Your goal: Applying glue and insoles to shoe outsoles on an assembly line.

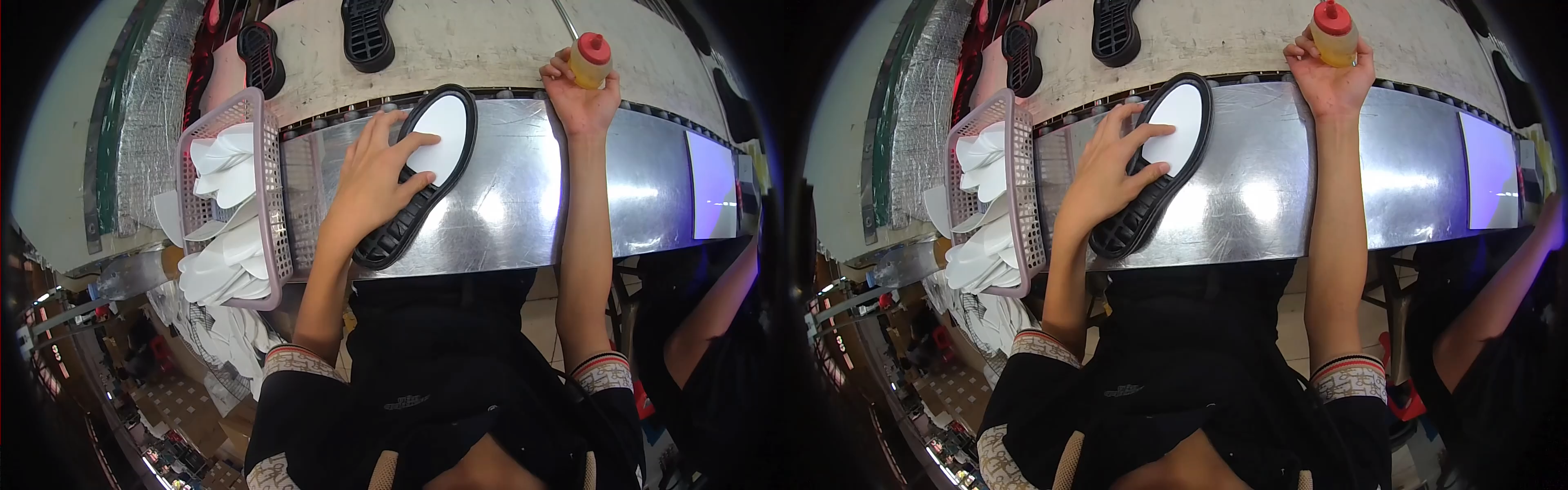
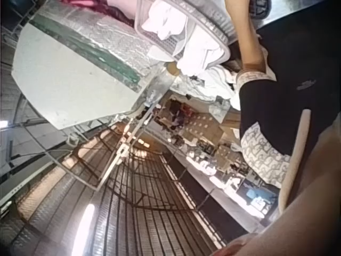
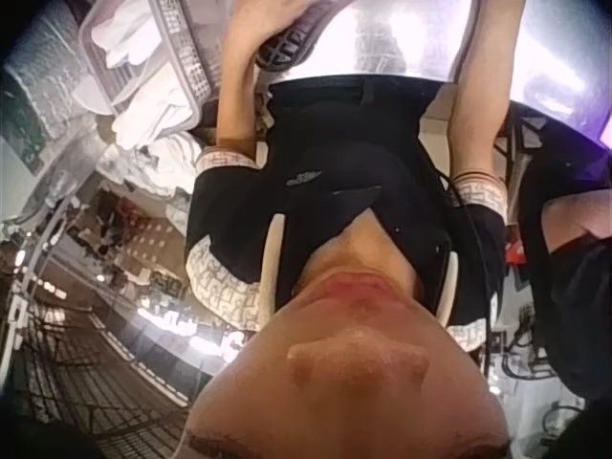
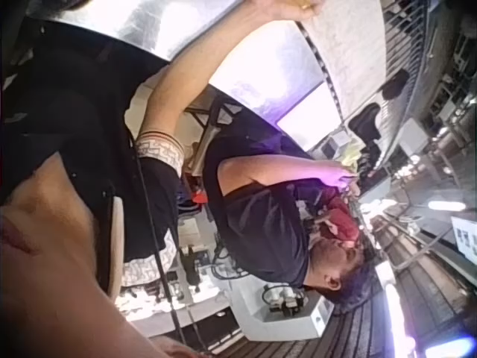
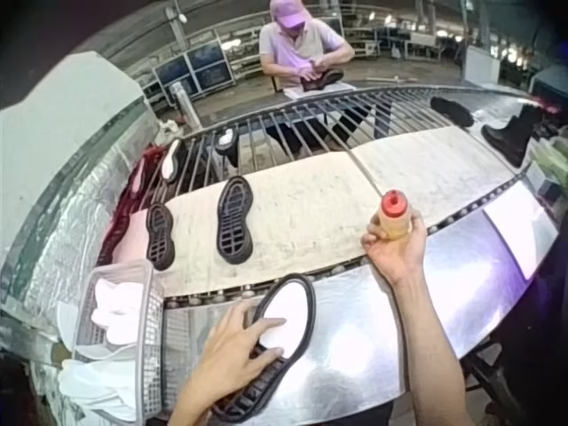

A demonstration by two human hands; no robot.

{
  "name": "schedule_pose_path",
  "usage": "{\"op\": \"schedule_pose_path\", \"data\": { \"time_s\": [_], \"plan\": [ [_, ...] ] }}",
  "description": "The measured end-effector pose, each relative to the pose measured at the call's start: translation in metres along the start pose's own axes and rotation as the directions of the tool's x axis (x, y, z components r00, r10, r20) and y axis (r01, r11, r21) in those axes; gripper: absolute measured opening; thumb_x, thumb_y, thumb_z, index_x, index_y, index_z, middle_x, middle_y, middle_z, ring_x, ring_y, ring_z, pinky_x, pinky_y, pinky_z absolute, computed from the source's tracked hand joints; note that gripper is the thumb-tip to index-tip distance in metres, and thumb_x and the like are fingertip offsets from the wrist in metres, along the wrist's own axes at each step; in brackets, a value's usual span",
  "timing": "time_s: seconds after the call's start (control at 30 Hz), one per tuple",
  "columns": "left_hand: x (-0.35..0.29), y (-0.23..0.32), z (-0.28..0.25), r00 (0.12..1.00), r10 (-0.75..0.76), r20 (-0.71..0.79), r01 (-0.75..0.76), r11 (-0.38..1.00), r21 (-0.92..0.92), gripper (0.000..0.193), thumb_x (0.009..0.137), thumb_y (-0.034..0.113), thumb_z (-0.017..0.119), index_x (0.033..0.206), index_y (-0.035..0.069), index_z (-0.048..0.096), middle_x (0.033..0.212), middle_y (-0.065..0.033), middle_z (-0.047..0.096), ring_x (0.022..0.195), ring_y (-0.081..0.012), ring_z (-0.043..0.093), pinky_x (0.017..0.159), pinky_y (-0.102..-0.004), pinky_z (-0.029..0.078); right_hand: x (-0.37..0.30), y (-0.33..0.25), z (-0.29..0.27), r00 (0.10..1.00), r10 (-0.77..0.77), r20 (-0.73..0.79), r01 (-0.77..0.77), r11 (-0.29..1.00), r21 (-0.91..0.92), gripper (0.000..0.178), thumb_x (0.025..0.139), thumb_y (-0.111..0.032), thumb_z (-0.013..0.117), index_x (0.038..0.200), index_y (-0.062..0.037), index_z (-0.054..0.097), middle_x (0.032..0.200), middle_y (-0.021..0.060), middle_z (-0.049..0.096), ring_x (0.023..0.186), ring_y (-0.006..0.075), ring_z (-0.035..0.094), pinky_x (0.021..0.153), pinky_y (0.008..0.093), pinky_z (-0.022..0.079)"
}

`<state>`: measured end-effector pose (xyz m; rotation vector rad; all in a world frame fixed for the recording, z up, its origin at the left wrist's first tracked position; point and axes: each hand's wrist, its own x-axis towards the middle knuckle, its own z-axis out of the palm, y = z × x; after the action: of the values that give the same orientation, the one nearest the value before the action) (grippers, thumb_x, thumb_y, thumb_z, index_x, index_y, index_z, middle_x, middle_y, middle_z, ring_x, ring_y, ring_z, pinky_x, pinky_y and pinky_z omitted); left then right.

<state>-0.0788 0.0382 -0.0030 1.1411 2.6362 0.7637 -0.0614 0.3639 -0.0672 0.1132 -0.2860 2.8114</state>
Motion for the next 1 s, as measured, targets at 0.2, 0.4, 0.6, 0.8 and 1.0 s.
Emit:
{"op": "schedule_pose_path", "data": {
  "time_s": [0.2,0.4,0.6,0.8,1.0],
  "plan": [
    [0.015,-0.010,0.007,0.977,0.057,-0.208,-0.051,0.998,0.035,0.033,0.081,0.019,0.070,0.113,0.016,0.067,0.135,-0.0171,0.044,0.124,-0.0375,0.043,0.103,-0.0425,0.036,0.001,0.003,0.000,1.000,-0.005,0.011,0.006,1.000,-0.028,0.045,0.086,-0.034,0.040,0.112,0.0025,0.045,0.095,0.0124,0.048,0.071,0.0179,0.037,0.074,0.0337,0.034],
    [0.016,-0.009,0.005,0.998,0.062,-0.030,-0.061,0.998,0.008,0.042,0.082,0.020,0.069,0.123,0.020,0.063,0.138,-0.0188,0.043,0.127,-0.0367,0.042,0.104,-0.0421,0.035,0.000,0.000,-0.001,1.000,-0.008,0.000,0.008,0.999,-0.032,0.045,0.085,-0.033,0.042,0.112,0.0021,0.046,0.094,0.0114,0.048,0.071,0.0174,0.038,0.073,0.0334,0.034],
    [0.004,-0.003,-0.007,0.986,0.167,0.011,-0.167,0.978,0.123,0.039,0.084,0.020,0.066,0.123,0.019,0.063,0.144,-0.0174,0.039,0.129,-0.0360,0.041,0.105,-0.0411,0.034,0.001,0.005,0.001,0.999,-0.024,-0.036,0.023,0.999,-0.038,0.045,0.084,-0.033,0.042,0.112,0.0016,0.046,0.093,0.0106,0.048,0.070,0.0170,0.037,0.073,0.0330,0.034],
    [-0.079,0.007,-0.026,0.997,0.027,0.069,-0.033,0.995,0.094,0.058,0.078,0.036,0.071,0.127,0.011,0.057,0.142,-0.0175,0.042,0.125,-0.0386,0.043,0.102,-0.0465,0.035,0.001,0.009,0.006,0.997,-0.043,-0.062,0.043,0.999,-0.011,0.044,0.083,-0.032,0.043,0.111,0.0009,0.047,0.093,0.0100,0.048,0.070,0.0170,0.038,0.072,0.0328,0.034],
    [-0.065,0.007,0.013,0.982,0.107,-0.157,-0.085,0.986,0.141,0.056,0.074,0.025,0.074,0.126,0.011,0.058,0.143,-0.0161,0.041,0.113,-0.0381,0.047,0.095,-0.0454,0.040,0.004,0.013,0.021,0.990,-0.101,-0.102,0.095,0.994,-0.060,0.037,0.086,-0.035,0.050,0.106,-0.0038,0.049,0.088,0.0081,0.047,0.071,0.0183,0.041,0.072,0.0350,0.036]
  ]
}}
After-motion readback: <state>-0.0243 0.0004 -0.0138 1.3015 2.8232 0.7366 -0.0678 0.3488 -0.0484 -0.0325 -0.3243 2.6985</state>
